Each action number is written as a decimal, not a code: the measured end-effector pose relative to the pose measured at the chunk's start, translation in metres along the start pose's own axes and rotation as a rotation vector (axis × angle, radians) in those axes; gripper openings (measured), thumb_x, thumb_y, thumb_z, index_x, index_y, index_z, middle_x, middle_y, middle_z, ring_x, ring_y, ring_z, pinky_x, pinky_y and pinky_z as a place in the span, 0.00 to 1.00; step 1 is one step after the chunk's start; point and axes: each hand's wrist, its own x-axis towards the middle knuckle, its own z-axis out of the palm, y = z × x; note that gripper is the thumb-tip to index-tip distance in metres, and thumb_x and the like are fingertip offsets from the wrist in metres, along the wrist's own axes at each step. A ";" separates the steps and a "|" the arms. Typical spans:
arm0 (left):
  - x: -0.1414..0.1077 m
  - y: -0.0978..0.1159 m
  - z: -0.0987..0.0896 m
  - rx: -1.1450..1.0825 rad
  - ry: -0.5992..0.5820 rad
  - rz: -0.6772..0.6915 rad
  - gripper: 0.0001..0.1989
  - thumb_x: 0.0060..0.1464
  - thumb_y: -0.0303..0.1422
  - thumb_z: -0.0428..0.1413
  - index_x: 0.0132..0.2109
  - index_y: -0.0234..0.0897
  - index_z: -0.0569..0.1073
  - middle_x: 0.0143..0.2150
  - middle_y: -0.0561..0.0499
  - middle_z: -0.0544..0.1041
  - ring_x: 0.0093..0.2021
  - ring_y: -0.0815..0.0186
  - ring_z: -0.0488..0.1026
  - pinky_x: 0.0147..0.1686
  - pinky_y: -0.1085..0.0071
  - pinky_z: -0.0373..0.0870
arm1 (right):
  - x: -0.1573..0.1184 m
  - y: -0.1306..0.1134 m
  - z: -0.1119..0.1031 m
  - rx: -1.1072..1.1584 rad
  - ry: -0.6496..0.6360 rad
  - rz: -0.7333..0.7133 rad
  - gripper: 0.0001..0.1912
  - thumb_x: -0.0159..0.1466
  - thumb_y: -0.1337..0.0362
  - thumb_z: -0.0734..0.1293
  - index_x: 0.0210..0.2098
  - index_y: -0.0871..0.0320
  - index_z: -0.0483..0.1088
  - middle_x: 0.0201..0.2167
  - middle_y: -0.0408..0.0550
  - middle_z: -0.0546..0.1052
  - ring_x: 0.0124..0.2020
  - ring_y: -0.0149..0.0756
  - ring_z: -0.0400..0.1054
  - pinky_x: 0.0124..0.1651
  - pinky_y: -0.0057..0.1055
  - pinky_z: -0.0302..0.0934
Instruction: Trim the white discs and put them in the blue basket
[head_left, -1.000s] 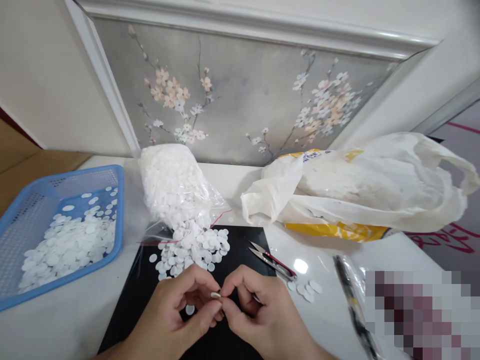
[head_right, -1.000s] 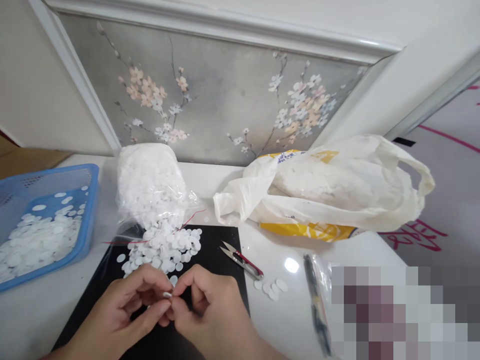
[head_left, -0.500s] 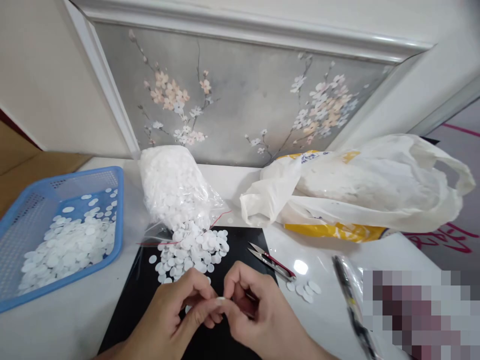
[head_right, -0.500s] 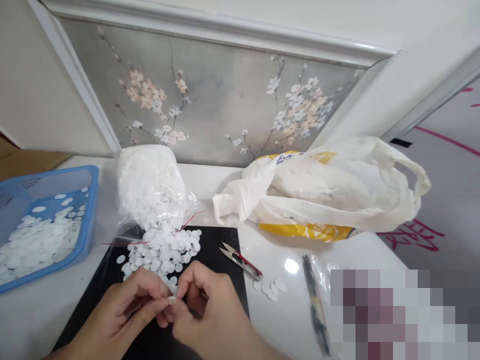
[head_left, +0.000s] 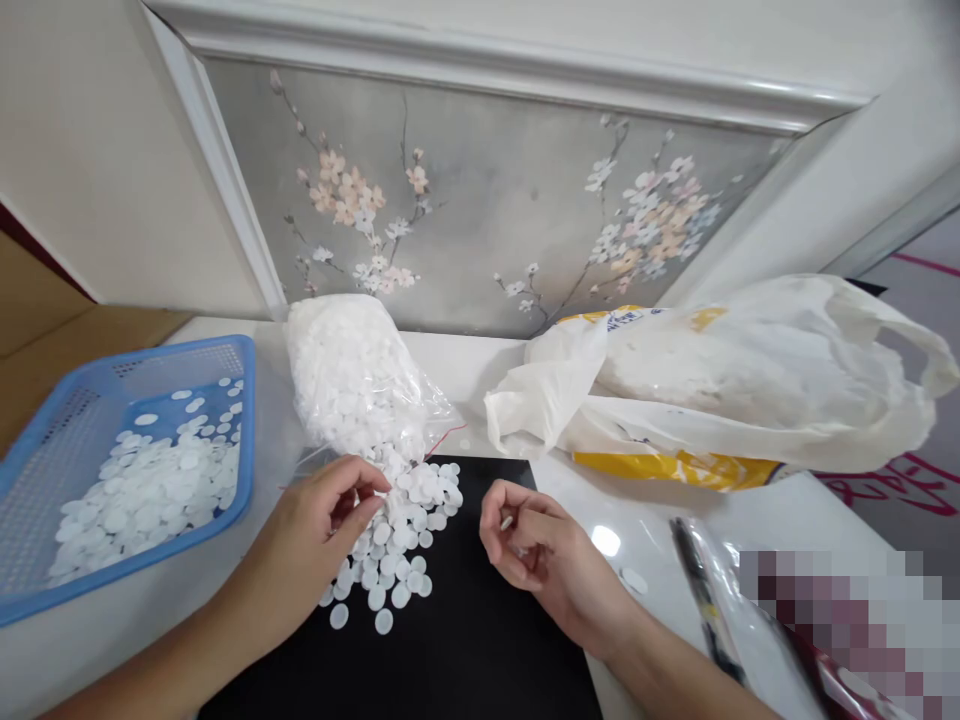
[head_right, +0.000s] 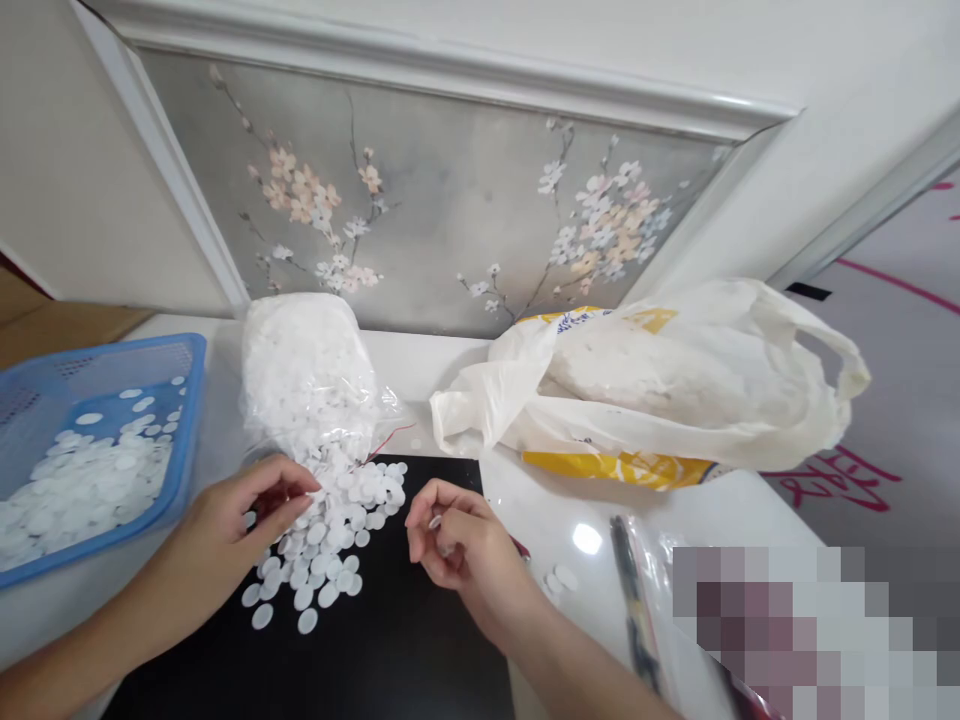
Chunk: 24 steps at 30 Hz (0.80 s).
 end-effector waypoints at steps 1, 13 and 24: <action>0.000 -0.002 0.001 0.040 -0.017 0.031 0.06 0.59 0.33 0.52 0.34 0.42 0.73 0.30 0.56 0.71 0.28 0.67 0.67 0.28 0.74 0.60 | 0.001 -0.001 0.000 -0.015 0.000 0.000 0.07 0.44 0.70 0.59 0.24 0.59 0.66 0.18 0.41 0.69 0.15 0.23 0.45 0.21 0.28 0.33; -0.005 -0.024 0.022 0.403 -0.125 0.461 0.11 0.61 0.25 0.49 0.35 0.40 0.75 0.33 0.52 0.68 0.35 0.63 0.68 0.34 0.69 0.62 | 0.001 0.015 0.009 -0.957 0.119 -0.289 0.11 0.70 0.60 0.56 0.41 0.55 0.68 0.25 0.42 0.72 0.23 0.33 0.64 0.27 0.28 0.53; -0.015 0.007 0.030 -0.593 -0.264 -0.291 0.09 0.60 0.38 0.53 0.37 0.38 0.72 0.30 0.53 0.79 0.29 0.67 0.76 0.31 0.72 0.72 | 0.005 0.027 0.006 -1.401 0.105 -0.452 0.11 0.64 0.68 0.62 0.35 0.55 0.77 0.28 0.48 0.78 0.26 0.36 0.70 0.30 0.30 0.55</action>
